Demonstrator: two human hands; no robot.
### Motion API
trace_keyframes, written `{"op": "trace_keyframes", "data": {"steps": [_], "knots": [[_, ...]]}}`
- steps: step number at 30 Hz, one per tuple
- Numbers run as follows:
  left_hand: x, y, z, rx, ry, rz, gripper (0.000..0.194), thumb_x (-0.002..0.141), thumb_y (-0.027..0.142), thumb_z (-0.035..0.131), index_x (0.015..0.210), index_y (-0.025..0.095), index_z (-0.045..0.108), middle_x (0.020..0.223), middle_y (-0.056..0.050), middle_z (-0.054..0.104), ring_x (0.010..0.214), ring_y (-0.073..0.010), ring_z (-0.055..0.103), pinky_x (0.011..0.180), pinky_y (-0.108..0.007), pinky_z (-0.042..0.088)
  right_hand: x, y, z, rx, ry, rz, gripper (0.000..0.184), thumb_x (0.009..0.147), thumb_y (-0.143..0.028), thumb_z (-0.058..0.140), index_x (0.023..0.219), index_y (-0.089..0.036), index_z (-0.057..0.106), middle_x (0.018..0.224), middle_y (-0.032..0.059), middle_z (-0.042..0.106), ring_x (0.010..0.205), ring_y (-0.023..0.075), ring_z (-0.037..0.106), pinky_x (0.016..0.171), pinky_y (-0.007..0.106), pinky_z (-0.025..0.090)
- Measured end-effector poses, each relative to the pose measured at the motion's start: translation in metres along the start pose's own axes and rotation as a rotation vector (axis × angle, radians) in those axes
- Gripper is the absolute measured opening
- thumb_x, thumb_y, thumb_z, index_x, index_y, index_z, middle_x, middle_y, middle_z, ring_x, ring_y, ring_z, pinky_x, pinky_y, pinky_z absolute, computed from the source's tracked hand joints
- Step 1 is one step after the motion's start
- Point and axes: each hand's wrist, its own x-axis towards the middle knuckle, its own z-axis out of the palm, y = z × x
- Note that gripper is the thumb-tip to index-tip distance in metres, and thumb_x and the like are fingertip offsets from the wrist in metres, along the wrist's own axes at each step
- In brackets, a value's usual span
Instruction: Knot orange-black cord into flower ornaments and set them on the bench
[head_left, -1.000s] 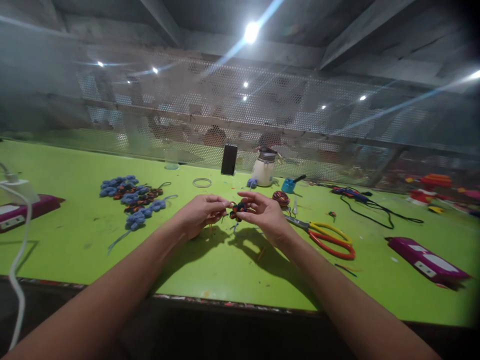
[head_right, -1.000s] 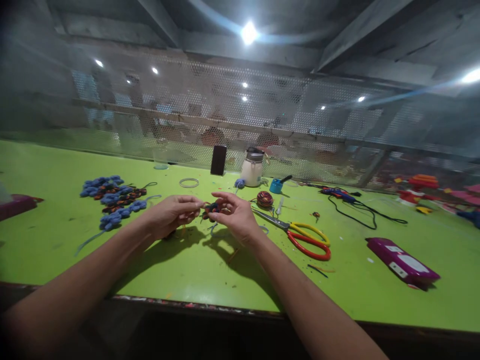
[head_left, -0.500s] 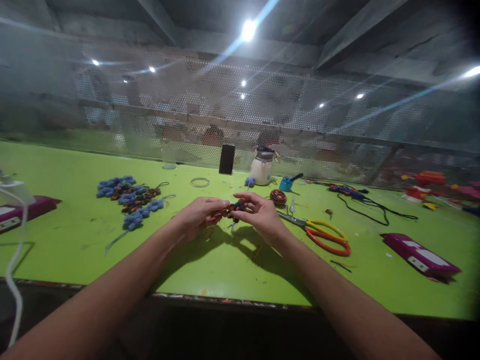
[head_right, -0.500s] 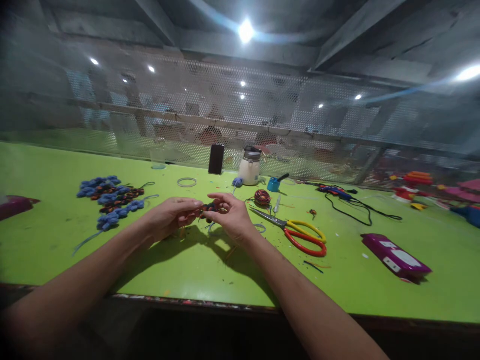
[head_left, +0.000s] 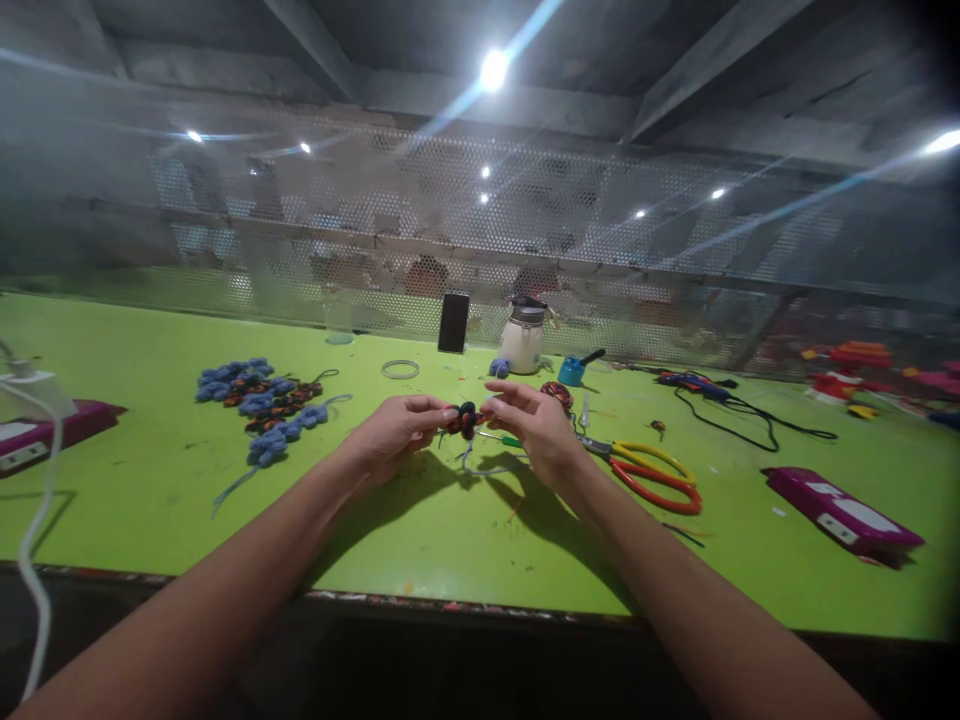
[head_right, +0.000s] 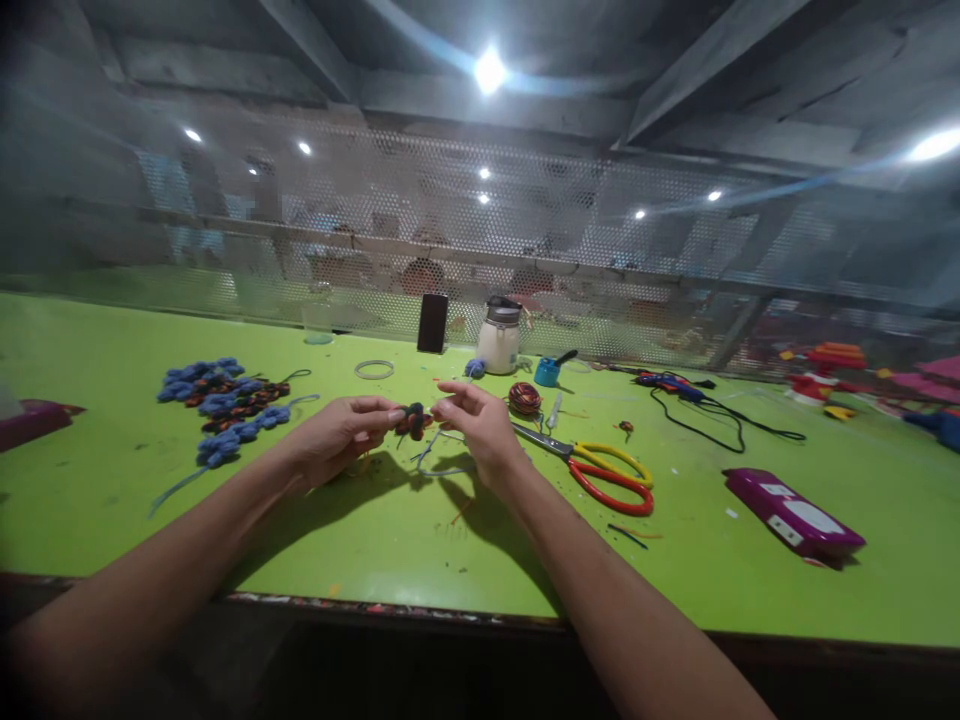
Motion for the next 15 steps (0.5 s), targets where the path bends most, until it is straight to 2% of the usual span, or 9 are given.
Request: {"op": "trace_keyframes", "data": {"steps": [3,7,11,15], "knots": [[0.0,0.0,0.0,-0.021,0.015,-0.005,0.013,0.063,0.022,0.072,0.069,0.013,0.064,0.067,-0.001,0.058,0.052,-0.0058,0.036,0.047,-0.021,0.022,0.001,0.002,0.0,-0.017,0.042,0.044,0.035,0.064,-0.032,0.071,0.092,-0.013,0.064,0.073,0.0047,0.063,0.069,0.0148,0.058,0.064,0.029,0.044],[0.001,0.001,0.0,-0.069,0.011,-0.008,0.013,0.062,0.02,0.073,0.068,0.013,0.064,0.065,0.0,0.056,0.051,-0.0051,0.036,0.046,-0.02,0.022,-0.003,0.002,0.007,-0.048,-0.021,0.034,0.031,0.065,-0.034,0.07,0.088,-0.014,0.066,0.078,0.005,0.065,0.072,0.0146,0.057,0.062,0.028,0.043],[0.001,0.001,0.001,-0.096,-0.029,-0.018,0.012,0.063,0.019,0.072,0.068,0.011,0.064,0.06,0.001,0.053,0.049,-0.0045,0.035,0.043,-0.019,0.02,-0.008,0.001,0.015,-0.104,-0.062,0.028,0.025,0.062,-0.031,0.072,0.078,-0.013,0.066,0.072,0.0028,0.064,0.064,0.0111,0.053,0.059,0.026,0.04],[0.002,-0.001,0.0,-0.156,-0.045,-0.028,0.014,0.064,0.02,0.073,0.071,0.01,0.065,0.068,-0.002,0.057,0.056,-0.0056,0.044,0.046,-0.016,0.028,-0.008,0.002,0.016,-0.13,-0.053,0.019,0.02,0.063,-0.028,0.071,0.075,-0.013,0.065,0.068,0.0011,0.062,0.06,0.0096,0.051,0.059,0.025,0.039]]}}
